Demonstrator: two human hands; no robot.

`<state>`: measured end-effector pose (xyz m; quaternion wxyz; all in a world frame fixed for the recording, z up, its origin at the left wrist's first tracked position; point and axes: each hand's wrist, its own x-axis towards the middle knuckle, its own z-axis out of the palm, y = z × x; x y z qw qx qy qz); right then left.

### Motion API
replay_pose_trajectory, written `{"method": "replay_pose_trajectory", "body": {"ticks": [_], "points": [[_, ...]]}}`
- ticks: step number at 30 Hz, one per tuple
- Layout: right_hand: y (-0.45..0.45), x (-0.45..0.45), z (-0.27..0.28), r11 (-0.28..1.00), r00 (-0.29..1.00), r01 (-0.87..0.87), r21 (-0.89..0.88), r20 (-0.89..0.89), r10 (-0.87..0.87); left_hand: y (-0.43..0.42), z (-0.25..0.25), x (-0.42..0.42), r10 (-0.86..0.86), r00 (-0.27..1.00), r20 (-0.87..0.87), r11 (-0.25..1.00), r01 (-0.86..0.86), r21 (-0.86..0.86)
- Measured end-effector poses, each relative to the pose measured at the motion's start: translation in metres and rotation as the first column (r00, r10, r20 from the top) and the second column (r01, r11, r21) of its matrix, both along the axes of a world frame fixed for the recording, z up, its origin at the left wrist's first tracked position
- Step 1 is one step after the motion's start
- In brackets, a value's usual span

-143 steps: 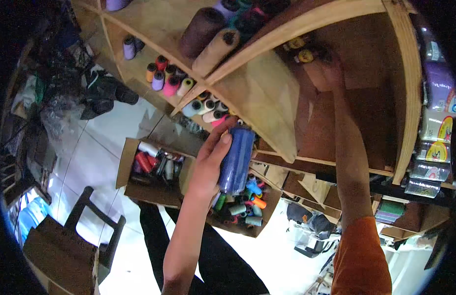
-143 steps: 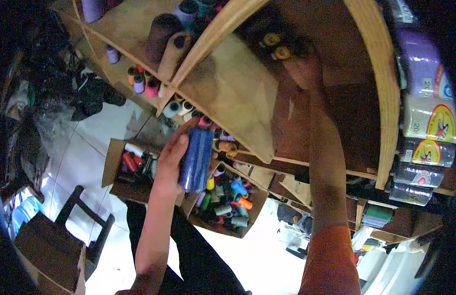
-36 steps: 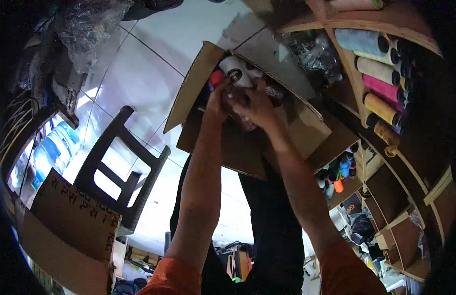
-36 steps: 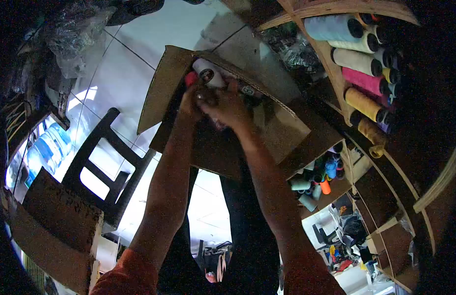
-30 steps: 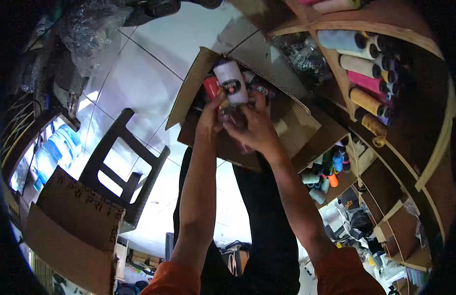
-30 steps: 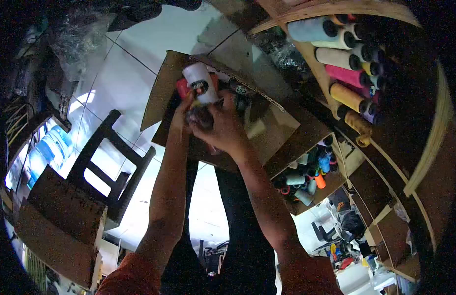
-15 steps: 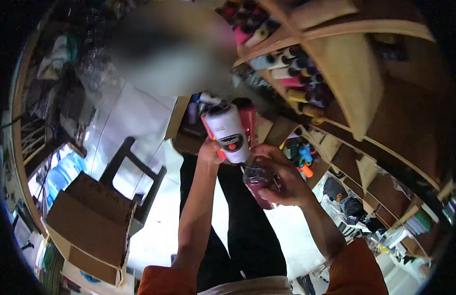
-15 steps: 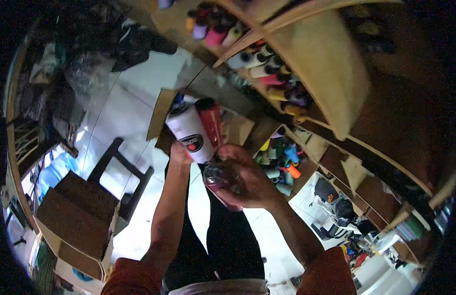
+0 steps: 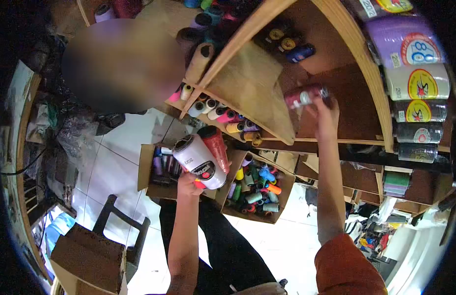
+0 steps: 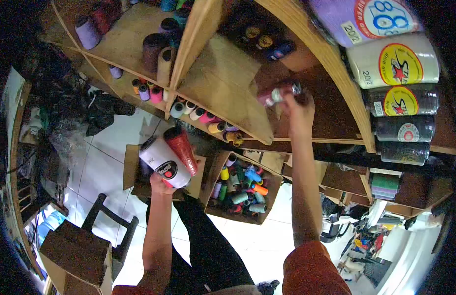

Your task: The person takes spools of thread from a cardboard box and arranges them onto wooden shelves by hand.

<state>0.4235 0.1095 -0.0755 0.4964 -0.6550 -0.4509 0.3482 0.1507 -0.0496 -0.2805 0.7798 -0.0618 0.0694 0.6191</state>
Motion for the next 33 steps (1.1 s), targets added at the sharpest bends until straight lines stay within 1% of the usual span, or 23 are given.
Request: {"method": "replay_pose_trajectory", "body": {"ticks": [1, 2, 3, 4, 5, 6, 7, 8, 9, 10, 11, 13, 15, 17, 18, 21, 22, 25, 28, 29, 31, 32, 33], "points": [[0.018, 0.026, -0.012, 0.997, 1.0, -0.011, -0.07, 0.01, 0.012, -0.002, -0.009, 0.005, 0.009, 1.0, 0.009, 1.0, -0.009, -0.011], [0.035, 0.033, -0.01, 0.989, 0.998, 0.053, -0.141, 0.022, -0.05, 0.008, 0.009, 0.015, -0.007, 0.999, 0.049, 1.0, 0.006, 0.016], [0.051, 0.038, -0.009, 0.97, 0.993, 0.114, -0.214, 0.04, -0.108, 0.014, 0.012, 0.023, -0.014, 0.998, 0.058, 0.999, 0.012, 0.034], [0.062, 0.052, -0.005, 0.968, 0.988, -0.146, -0.206, -0.078, 0.132, 0.019, 0.014, 0.031, -0.022, 0.998, 0.066, 0.998, 0.018, 0.052], [0.072, 0.07, 0.001, 0.904, 0.912, -0.393, -0.167, -0.192, 0.361, 0.025, 0.019, 0.038, -0.038, 0.998, 0.052, 0.997, 0.034, 0.065], [0.085, 0.077, -0.002, 0.897, 0.897, -0.419, -0.138, -0.212, 0.387, 0.03, 0.029, 0.045, -0.037, 0.996, 0.085, 0.996, 0.03, 0.078], [0.099, 0.087, -0.005, 0.889, 0.881, -0.445, -0.107, -0.231, 0.413, 0.035, 0.029, 0.052, -0.058, 0.996, 0.061, 0.998, 0.056, 0.026], [0.112, 0.088, -0.023, 0.959, 0.955, -0.261, -0.107, -0.174, 0.241, 0.041, 0.029, 0.057, -0.098, 0.989, 0.109, 0.993, 0.09, 0.083], [0.126, 0.098, -0.038, 0.986, 0.984, -0.123, -0.113, -0.141, 0.107, 0.046, 0.035, 0.061, -0.143, 0.978, 0.155, 0.983, 0.122, 0.136], [0.141, 0.108, -0.052, 0.993, 0.994, 0.017, -0.115, -0.109, -0.03, 0.049, 0.044, 0.063, -0.154, 0.982, 0.106, 0.987, 0.148, 0.069], [0.157, 0.126, -0.058, 0.986, 0.988, 0.099, -0.131, -0.101, -0.113, 0.051, 0.041, 0.068, -0.167, 0.984, 0.061, 0.984, 0.163, 0.066], [0.182, 0.163, -0.073, 0.981, 0.993, 0.111, -0.157, -0.027, -0.116, 0.055, 0.033, 0.079, -0.191, 0.981, -0.034, 0.98, 0.193, 0.057], [0.199, 0.185, -0.083, 0.98, 0.994, -0.032, -0.194, 0.099, 0.052, 0.052, 0.033, 0.082, -0.168, 0.986, 0.006, 0.984, 0.168, 0.063], [0.212, 0.192, -0.089, 0.988, 0.999, -0.047, -0.146, 0.02, 0.05, 0.048, 0.024, 0.085, -0.184, 0.979, 0.09, 0.982, 0.178, 0.065], [0.215, 0.191, -0.093, 0.991, 0.998, -0.054, -0.124, -0.022, 0.051, 0.048, 0.028, 0.083, -0.176, 0.98, 0.093, 0.982, 0.167, 0.091], [0.221, 0.19, -0.103, 0.997, 0.987, -0.061, -0.051, -0.153, 0.052, 0.041, 0.024, 0.079, -0.164, 0.984, 0.064, 0.984, 0.16, 0.072], [0.212, 0.175, -0.101, 0.998, 0.99, -0.048, -0.037, -0.135, 0.042, 0.042, 0.033, 0.074, -0.181, 0.982, 0.056, 0.982, 0.177, 0.064], [0.175, 0.133, -0.088, 1.0, 0.998, -0.006, 0.01, -0.059, 0.007, 0.04, 0.03, 0.076, -0.185, 0.982, 0.044, 0.983, 0.185, 0.018], [0.143, 0.103, -0.073, 0.999, 0.998, 0.032, 0.042, 0.053, -0.034, 0.042, 0.019, 0.083, -0.148, 0.982, 0.121, 0.988, 0.141, 0.068], [0.127, 0.089, -0.071, 0.998, 0.995, 0.041, 0.041, 0.086, -0.044, 0.041, 0.009, 0.087, -0.157, 0.982, 0.108, 0.987, 0.16, -0.013], [0.074, 0.033, -0.043, 0.997, 0.99, -0.053, -0.051, 0.126, 0.059, 0.044, 0.025, 0.083, -0.108, 0.992, 0.067, 0.991, 0.112, -0.068], [0.034, -0.008, -0.017, 0.977, 0.975, -0.16, -0.139, 0.135, 0.178, 0.051, 0.032, 0.084, -0.121, 0.993, -0.002, 0.987, 0.12, -0.11], [-0.001, -0.032, -0.006, 0.966, 0.953, -0.158, -0.205, 0.224, 0.204, 0.055, 0.035, 0.083, -0.095, 0.995, 0.005, 0.993, 0.095, -0.071]]}}
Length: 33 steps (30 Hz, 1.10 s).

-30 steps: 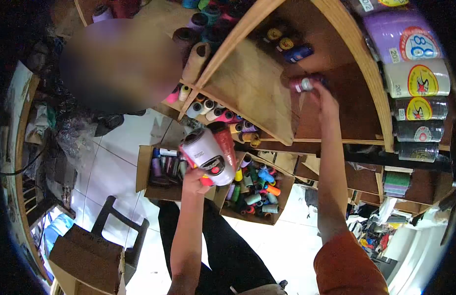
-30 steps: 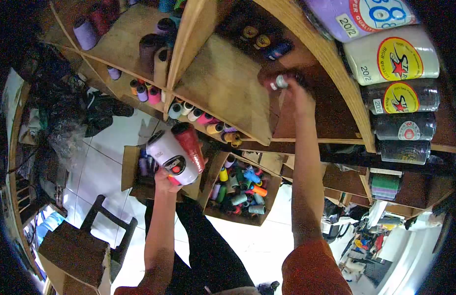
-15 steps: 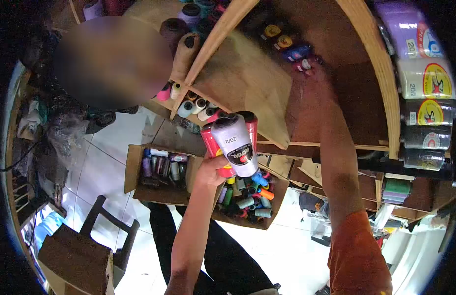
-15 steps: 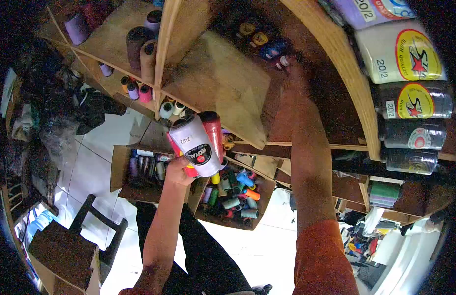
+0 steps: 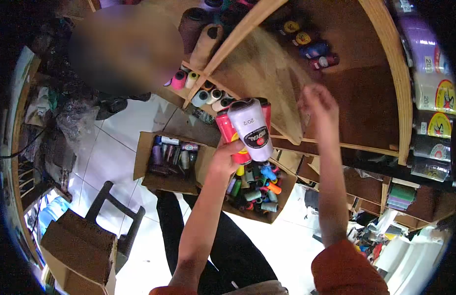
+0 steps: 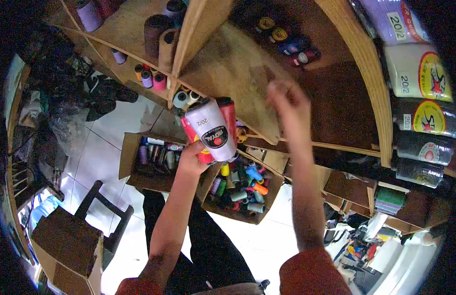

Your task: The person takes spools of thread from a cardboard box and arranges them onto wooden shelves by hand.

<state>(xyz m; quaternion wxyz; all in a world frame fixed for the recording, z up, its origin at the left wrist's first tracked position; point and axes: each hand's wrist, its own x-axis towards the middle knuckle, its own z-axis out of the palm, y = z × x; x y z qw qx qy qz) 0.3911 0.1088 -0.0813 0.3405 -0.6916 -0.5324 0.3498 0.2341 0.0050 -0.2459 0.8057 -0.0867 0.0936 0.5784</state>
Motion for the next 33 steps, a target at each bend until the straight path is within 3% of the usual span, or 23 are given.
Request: {"method": "replay_pose_trajectory", "body": {"ticks": [1, 2, 3, 4, 7, 8, 11, 12, 13, 14, 15, 16, 17, 20, 23, 33], "points": [[-0.033, -0.015, 0.002, 0.989, 0.986, -0.146, 0.007, -0.078, 0.146, 0.005, 0.002, 0.0, 0.021, 1.0, 0.014, 0.999, -0.022, 0.042], [-0.058, -0.029, 0.006, 0.969, 0.971, -0.186, -0.165, -0.182, 0.156, 0.009, 0.003, 0.0, 0.04, 0.999, 0.028, 0.995, -0.042, 0.087], [-0.076, -0.039, -0.002, 0.937, 0.93, -0.348, -0.029, 0.116, 0.349, 0.011, 0.002, 0.0, 0.003, 1.0, 0.015, 0.997, -0.004, 0.077], [-0.087, -0.045, -0.009, 0.913, 0.855, -0.407, 0.017, 0.358, 0.375, 0.014, 0.009, -0.001, 0.009, 1.0, -0.026, 0.996, -0.007, 0.088], [-0.092, -0.045, -0.021, 0.952, 0.949, -0.297, 0.078, 0.131, 0.285, 0.02, 0.037, -0.003, 0.034, 0.984, -0.177, 0.997, -0.022, 0.071], [-0.091, -0.041, -0.02, 0.955, 0.958, -0.286, 0.076, 0.054, 0.283, 0.023, 0.035, -0.003, 0.027, 0.986, -0.166, 0.998, -0.017, 0.062], [-0.074, -0.018, 0.005, 0.999, 0.941, 0.023, -0.048, -0.336, -0.038, 0.021, 0.031, -0.001, 0.024, 0.995, -0.099, 0.999, -0.027, -0.026], [-0.062, -0.013, 0.016, 0.995, 0.945, 0.078, 0.057, -0.322, -0.056, 0.02, 0.029, -0.001, 0.02, 0.998, -0.054, 0.999, -0.022, -0.042], [-0.051, -0.007, 0.029, 0.977, 0.964, 0.188, 0.096, -0.208, -0.164, 0.018, 0.023, -0.001, 0.019, 1.0, -0.011, 0.998, -0.02, -0.056], [-0.039, 0.01, 0.036, 0.977, 0.976, 0.119, 0.18, -0.2, -0.082, 0.016, 0.02, -0.002, 0.017, 0.999, 0.033, 0.997, -0.015, -0.073], [-0.027, 0.029, 0.038, 0.958, 0.979, 0.183, 0.22, -0.129, -0.158, 0.015, 0.028, -0.005, 0.04, 0.996, 0.075, 0.998, -0.036, -0.051], [-0.015, 0.048, 0.044, 0.97, 0.978, 0.125, 0.207, 0.141, -0.156, 0.015, 0.027, -0.006, 0.04, 0.994, 0.101, 0.998, -0.036, -0.044], [0.002, 0.076, 0.039, 0.961, 0.849, 0.022, 0.274, 0.503, -0.163, 0.015, 0.025, -0.005, 0.037, 0.991, 0.127, 0.999, -0.033, -0.037], [0.052, 0.123, 0.024, 0.976, 0.65, -0.067, 0.207, 0.751, -0.115, 0.017, 0.033, -0.004, 0.059, 0.987, 0.151, 0.998, -0.06, 0.001], [0.096, 0.152, -0.002, 0.984, 0.509, -0.124, 0.128, 0.859, -0.048, 0.01, 0.034, -0.004, 0.048, 0.987, 0.156, 0.999, -0.051, 0.019], [0.173, 0.205, -0.028, 0.98, 0.249, -0.2, 0.01, 0.968, 0.041, -0.002, 0.018, -0.021, 0.038, 0.996, 0.081, 0.998, -0.042, 0.056]]}}
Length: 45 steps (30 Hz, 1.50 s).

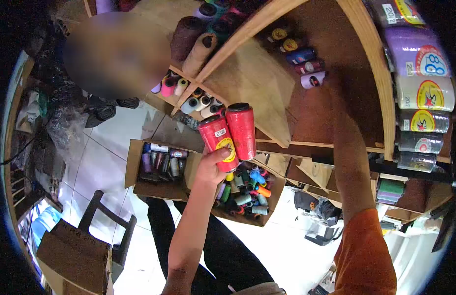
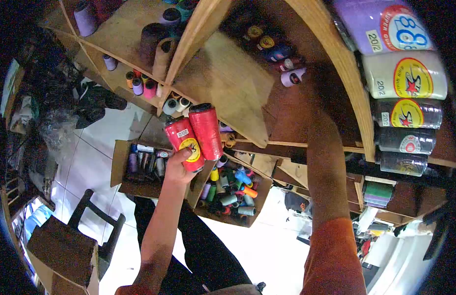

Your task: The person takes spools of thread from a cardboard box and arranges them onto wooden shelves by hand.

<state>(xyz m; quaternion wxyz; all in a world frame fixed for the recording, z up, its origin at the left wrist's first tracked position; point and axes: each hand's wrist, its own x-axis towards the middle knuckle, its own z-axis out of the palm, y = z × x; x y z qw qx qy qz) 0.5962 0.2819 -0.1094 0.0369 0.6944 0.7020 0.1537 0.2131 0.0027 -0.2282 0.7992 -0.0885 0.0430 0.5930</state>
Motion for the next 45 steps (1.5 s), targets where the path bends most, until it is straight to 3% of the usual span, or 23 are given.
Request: {"method": "replay_pose_trajectory", "body": {"ticks": [14, 18, 20, 21, 22, 23, 25, 27, 30, 33, 34, 35, 37, 39, 40, 43, 45], "points": [[0.02, 0.008, 0.001, 0.999, 0.997, -0.021, -0.037, 0.07, 0.023, 0.007, 0.0, 0.0, 0.055, 0.998, 0.001, 0.998, -0.055, -0.026], [0.005, -0.022, 0.008, 0.998, 0.999, -0.042, -0.054, -0.037, 0.04, 0.012, 0.009, -0.006, 0.055, 0.998, -0.043, 0.998, -0.056, -0.022], [-0.019, -0.072, 0.022, 0.988, 0.97, -0.081, -0.13, -0.237, 0.048, 0.012, 0.009, -0.011, 0.051, 0.997, -0.062, 0.998, -0.053, -0.027], [-0.039, -0.105, 0.031, 0.969, 0.919, -0.088, -0.232, -0.395, -0.01, 0.013, 0.008, -0.013, 0.046, 0.997, -0.057, 0.999, -0.047, -0.017], [-0.07, -0.152, 0.046, 0.891, 0.797, -0.066, -0.45, -0.561, -0.225, 0.015, 0.008, -0.014, 0.039, 0.998, -0.05, 0.999, -0.039, -0.006], [-0.101, -0.2, 0.061, 0.768, 0.638, -0.037, -0.639, -0.607, -0.474, 0.017, 0.009, -0.013, 0.031, 0.999, -0.039, 0.999, -0.031, 0.005], [-0.151, -0.251, 0.071, 0.635, 0.592, -0.19, -0.749, -0.603, -0.535, 0.02, 0.014, -0.013, 0.058, 0.998, -0.035, 0.998, -0.057, 0.004], [-0.185, -0.263, 0.046, 0.659, 0.571, -0.366, -0.658, -0.718, -0.399, 0.024, 0.02, -0.013, 0.074, 0.997, -0.021, 0.997, -0.073, 0.002], [-0.215, -0.271, 0.014, 0.772, 0.447, -0.372, -0.516, -0.828, -0.338, 0.026, 0.034, -0.019, 0.023, 0.991, -0.135, 0.999, -0.027, -0.027], [-0.207, -0.256, 0.011, 0.789, 0.312, -0.365, -0.494, -0.863, -0.396, 0.024, 0.027, -0.024, -0.042, 0.983, -0.178, 0.999, 0.038, -0.024], [-0.203, -0.25, 0.012, 0.778, 0.228, -0.314, -0.544, -0.839, -0.494, 0.026, 0.03, -0.023, -0.003, 0.987, -0.161, 1.0, 0.008, 0.03], [-0.202, -0.245, 0.003, 0.861, -0.087, -0.328, -0.388, -0.896, -0.436, 0.03, 0.034, -0.022, 0.038, 0.989, -0.14, 0.996, -0.026, 0.086], [-0.191, -0.246, 0.025, 0.82, -0.299, -0.304, -0.485, -0.769, -0.565, 0.034, 0.038, -0.022, 0.078, 0.99, -0.116, 0.987, -0.06, 0.152], [-0.166, -0.23, 0.024, 0.886, -0.2, -0.17, -0.432, -0.865, -0.46, 0.035, 0.037, -0.027, 0.065, 0.99, -0.123, 0.983, -0.042, 0.18], [-0.151, -0.229, 0.028, 0.899, -0.073, -0.07, -0.432, -0.897, -0.437, 0.035, 0.036, -0.028, 0.071, 0.99, -0.125, 0.978, -0.044, 0.205], [-0.107, -0.241, 0.046, 0.898, 0.134, 0.117, -0.424, -0.889, -0.438, 0.033, 0.036, -0.028, 0.068, 0.993, -0.095, 0.976, -0.047, 0.211], [-0.06, -0.216, 0.04, 0.868, 0.338, -0.172, -0.466, -0.856, -0.393, 0.03, 0.037, -0.027, 0.06, 0.989, -0.133, 0.979, -0.032, 0.199]]}}
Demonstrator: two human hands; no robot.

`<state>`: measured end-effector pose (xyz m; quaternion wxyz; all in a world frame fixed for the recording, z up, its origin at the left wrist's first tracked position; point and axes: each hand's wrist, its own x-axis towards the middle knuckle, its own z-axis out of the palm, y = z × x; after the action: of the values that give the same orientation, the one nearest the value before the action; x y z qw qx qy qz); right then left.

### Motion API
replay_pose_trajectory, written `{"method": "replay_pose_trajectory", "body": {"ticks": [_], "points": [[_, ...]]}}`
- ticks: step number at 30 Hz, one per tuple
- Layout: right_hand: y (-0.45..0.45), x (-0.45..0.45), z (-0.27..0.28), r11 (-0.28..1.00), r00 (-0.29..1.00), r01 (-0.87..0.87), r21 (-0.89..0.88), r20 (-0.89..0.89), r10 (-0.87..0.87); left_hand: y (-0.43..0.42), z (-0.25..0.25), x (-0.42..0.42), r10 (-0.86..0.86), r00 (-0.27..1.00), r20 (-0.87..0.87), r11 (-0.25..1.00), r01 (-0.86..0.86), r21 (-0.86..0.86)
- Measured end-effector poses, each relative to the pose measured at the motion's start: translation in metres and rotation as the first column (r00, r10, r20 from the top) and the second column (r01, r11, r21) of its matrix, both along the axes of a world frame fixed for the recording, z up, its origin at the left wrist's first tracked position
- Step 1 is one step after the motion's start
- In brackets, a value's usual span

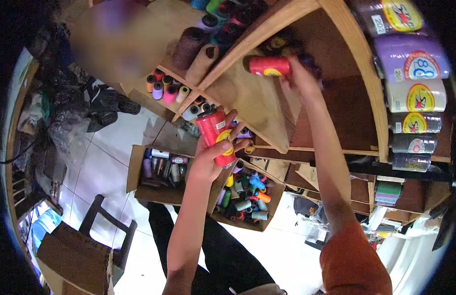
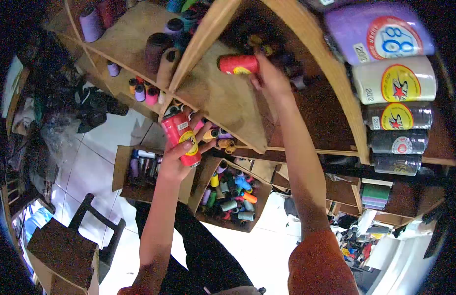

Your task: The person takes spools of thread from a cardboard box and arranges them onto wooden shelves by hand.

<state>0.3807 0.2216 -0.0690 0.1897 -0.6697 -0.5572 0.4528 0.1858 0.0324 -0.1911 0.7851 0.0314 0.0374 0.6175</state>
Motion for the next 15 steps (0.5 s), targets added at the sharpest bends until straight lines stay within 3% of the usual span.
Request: {"method": "replay_pose_trajectory", "body": {"ticks": [3, 4, 7, 8, 9, 11, 13, 15], "points": [[0.036, -0.029, -0.006, 0.962, 0.975, 0.22, 0.161, -0.001, -0.223, -0.006, -0.002, 0.003, -0.019, 1.0, -0.015, 1.0, 0.019, -0.001], [0.055, -0.026, -0.014, 0.964, 0.972, 0.233, 0.128, -0.062, -0.227, -0.008, -0.002, 0.005, -0.033, 0.999, -0.029, 0.999, 0.033, -0.007], [0.077, -0.038, -0.017, 0.898, 0.949, 0.303, 0.318, -0.184, -0.255, -0.014, -0.005, 0.006, -0.057, 0.994, -0.097, 0.998, 0.054, -0.037], [0.087, -0.033, -0.016, 0.935, 0.992, 0.068, 0.348, 0.073, -0.1, -0.014, -0.006, 0.007, -0.06, 0.993, -0.098, 0.998, 0.058, -0.032], [0.101, -0.019, -0.02, 0.934, 0.944, -0.17, 0.314, 0.325, 0.062, -0.015, -0.007, 0.008, -0.062, 0.993, -0.1, 0.998, 0.059, -0.029], [0.129, 0.004, -0.039, 0.848, 0.802, -0.452, 0.277, 0.542, 0.251, -0.017, -0.012, 0.009, -0.068, 0.992, -0.105, 0.997, 0.064, -0.036], [0.145, 0.013, -0.056, 0.79, 0.826, -0.492, 0.366, 0.484, 0.291, -0.018, -0.016, 0.01, -0.07, 0.991, -0.113, 0.997, 0.066, -0.036], [0.135, -0.006, -0.048, 0.84, 0.913, -0.373, 0.394, 0.32, 0.254, -0.017, -0.018, 0.01, -0.067, 0.991, -0.117, 0.997, 0.063, -0.035]]}}
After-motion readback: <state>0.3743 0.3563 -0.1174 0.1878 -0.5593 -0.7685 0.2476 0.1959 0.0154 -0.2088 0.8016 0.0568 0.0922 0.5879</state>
